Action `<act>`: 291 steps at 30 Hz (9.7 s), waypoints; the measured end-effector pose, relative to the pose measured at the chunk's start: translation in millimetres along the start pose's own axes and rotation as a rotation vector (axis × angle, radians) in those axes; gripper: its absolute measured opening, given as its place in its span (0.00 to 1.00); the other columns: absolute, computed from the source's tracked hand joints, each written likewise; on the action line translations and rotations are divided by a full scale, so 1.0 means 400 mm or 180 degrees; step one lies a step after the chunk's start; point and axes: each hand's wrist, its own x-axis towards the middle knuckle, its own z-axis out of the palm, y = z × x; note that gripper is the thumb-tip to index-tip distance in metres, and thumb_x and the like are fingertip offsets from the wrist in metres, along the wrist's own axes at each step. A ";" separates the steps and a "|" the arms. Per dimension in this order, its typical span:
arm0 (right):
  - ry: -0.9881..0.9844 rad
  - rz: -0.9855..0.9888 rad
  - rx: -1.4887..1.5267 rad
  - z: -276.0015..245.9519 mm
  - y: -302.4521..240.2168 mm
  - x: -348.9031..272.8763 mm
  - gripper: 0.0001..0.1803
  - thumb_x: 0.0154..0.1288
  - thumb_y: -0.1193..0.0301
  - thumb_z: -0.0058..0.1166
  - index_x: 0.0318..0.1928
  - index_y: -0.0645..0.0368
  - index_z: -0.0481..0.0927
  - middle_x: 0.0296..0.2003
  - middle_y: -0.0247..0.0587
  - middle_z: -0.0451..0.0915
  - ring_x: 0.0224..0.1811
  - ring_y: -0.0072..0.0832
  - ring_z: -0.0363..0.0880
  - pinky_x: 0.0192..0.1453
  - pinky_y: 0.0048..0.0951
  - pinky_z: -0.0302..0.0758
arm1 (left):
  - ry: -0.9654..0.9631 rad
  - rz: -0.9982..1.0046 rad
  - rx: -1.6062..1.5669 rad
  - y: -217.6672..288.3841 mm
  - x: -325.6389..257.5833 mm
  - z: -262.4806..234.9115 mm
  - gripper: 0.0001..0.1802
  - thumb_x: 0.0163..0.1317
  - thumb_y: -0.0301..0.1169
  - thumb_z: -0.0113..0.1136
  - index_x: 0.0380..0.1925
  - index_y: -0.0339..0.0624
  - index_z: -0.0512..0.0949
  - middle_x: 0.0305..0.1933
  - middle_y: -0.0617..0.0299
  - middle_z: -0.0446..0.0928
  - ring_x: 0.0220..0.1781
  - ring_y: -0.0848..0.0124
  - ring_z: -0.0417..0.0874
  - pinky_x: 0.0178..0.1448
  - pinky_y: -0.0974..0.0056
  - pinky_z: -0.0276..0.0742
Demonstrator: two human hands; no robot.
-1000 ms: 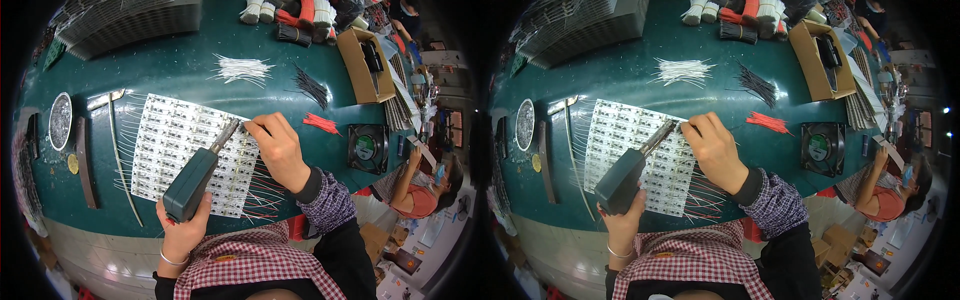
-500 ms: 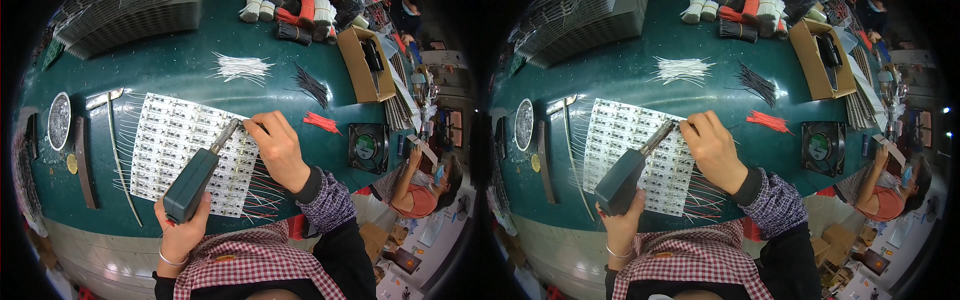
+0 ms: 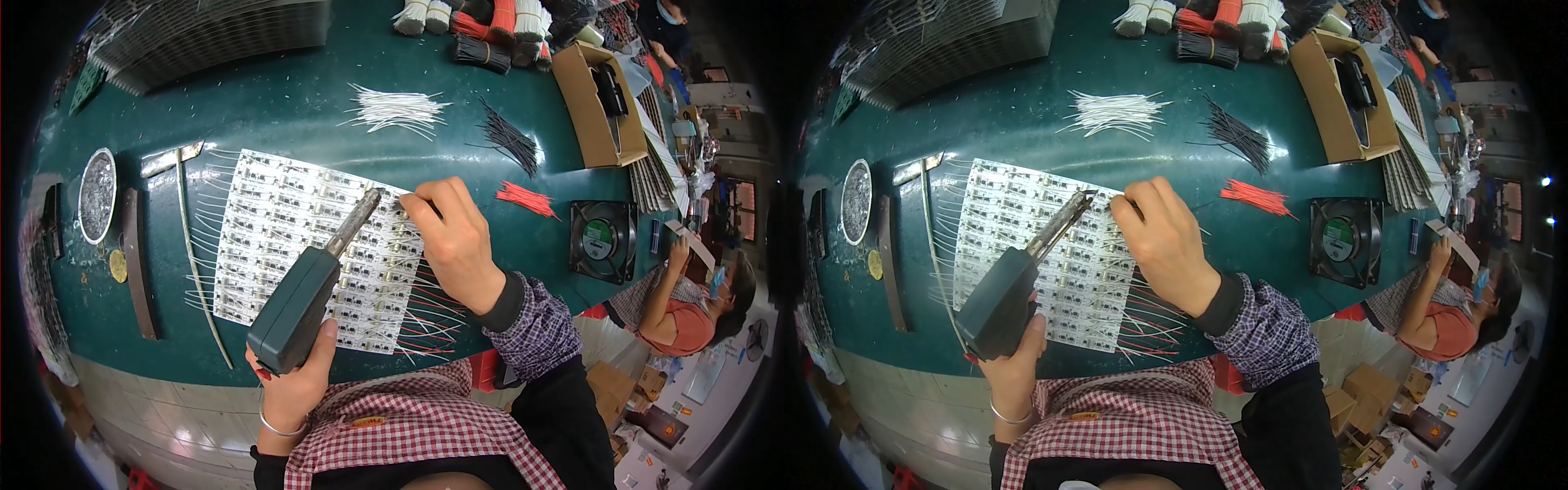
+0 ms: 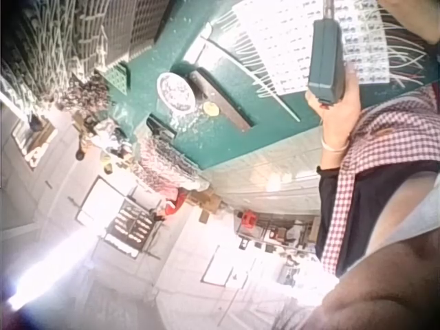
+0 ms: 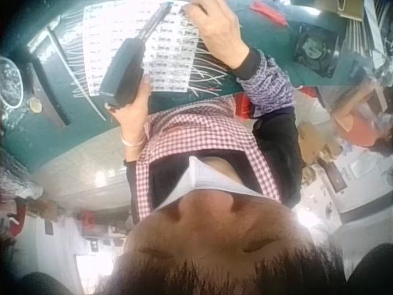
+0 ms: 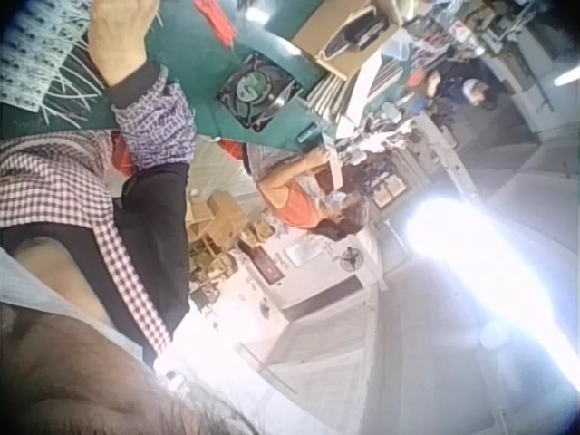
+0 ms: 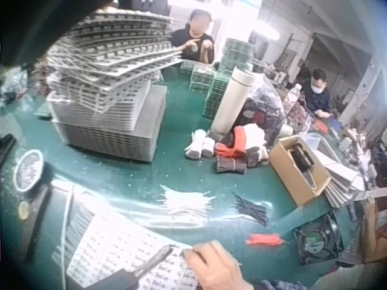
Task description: The person attaches wires to an array of LED boards using a soldering gun and solder tin, bracing the wires with tweezers.
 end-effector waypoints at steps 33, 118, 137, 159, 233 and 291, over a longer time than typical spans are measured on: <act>0.0413 0.0576 0.1046 0.022 0.024 -0.017 0.11 0.52 0.86 0.57 0.37 0.65 0.78 0.33 0.43 0.74 0.36 0.39 0.75 0.38 0.35 0.73 | -0.0043 -0.0045 0.0053 0.006 0.004 0.016 0.19 0.54 0.15 0.65 0.48 0.29 0.78 0.36 0.58 0.81 0.24 0.79 0.75 0.25 0.74 0.70; -0.0010 0.0066 -0.0201 -0.010 -0.037 -0.034 0.16 0.47 0.81 0.55 0.41 0.63 0.81 0.34 0.39 0.74 0.36 0.35 0.74 0.35 0.30 0.75 | -0.0050 -0.0375 -0.0109 0.022 -0.031 0.001 0.13 0.54 0.24 0.71 0.39 0.32 0.80 0.37 0.60 0.80 0.33 0.76 0.79 0.39 0.70 0.74; -0.0225 -0.0044 -0.0296 -0.018 -0.038 -0.017 0.15 0.47 0.80 0.55 0.40 0.64 0.80 0.34 0.39 0.73 0.37 0.34 0.73 0.36 0.31 0.75 | -0.0238 -0.0575 -0.0094 0.049 -0.008 -0.003 0.08 0.54 0.22 0.68 0.33 0.33 0.81 0.34 0.60 0.80 0.31 0.73 0.79 0.38 0.68 0.74; 0.0105 -0.0051 -0.0150 -0.020 -0.039 -0.024 0.16 0.45 0.81 0.55 0.39 0.64 0.81 0.34 0.39 0.76 0.39 0.34 0.74 0.37 0.31 0.74 | 0.0057 -0.0406 -0.0018 0.010 -0.045 -0.015 0.08 0.53 0.26 0.70 0.34 0.39 0.84 0.33 0.62 0.82 0.29 0.69 0.80 0.36 0.64 0.71; 0.0126 0.0192 0.0359 0.010 -0.059 -0.052 0.15 0.45 0.88 0.56 0.37 0.65 0.80 0.32 0.42 0.74 0.35 0.37 0.74 0.35 0.33 0.74 | -0.0031 -0.0553 0.0140 0.012 -0.063 -0.029 0.13 0.53 0.22 0.70 0.39 0.32 0.81 0.44 0.61 0.80 0.46 0.72 0.78 0.50 0.67 0.73; 0.0093 0.0120 0.0333 0.006 -0.093 -0.076 0.16 0.47 0.88 0.60 0.38 0.63 0.81 0.30 0.39 0.74 0.32 0.35 0.73 0.34 0.33 0.72 | -0.0095 -0.0113 0.0000 0.016 -0.071 -0.038 0.08 0.53 0.18 0.64 0.35 0.29 0.79 0.31 0.61 0.75 0.27 0.78 0.74 0.28 0.71 0.70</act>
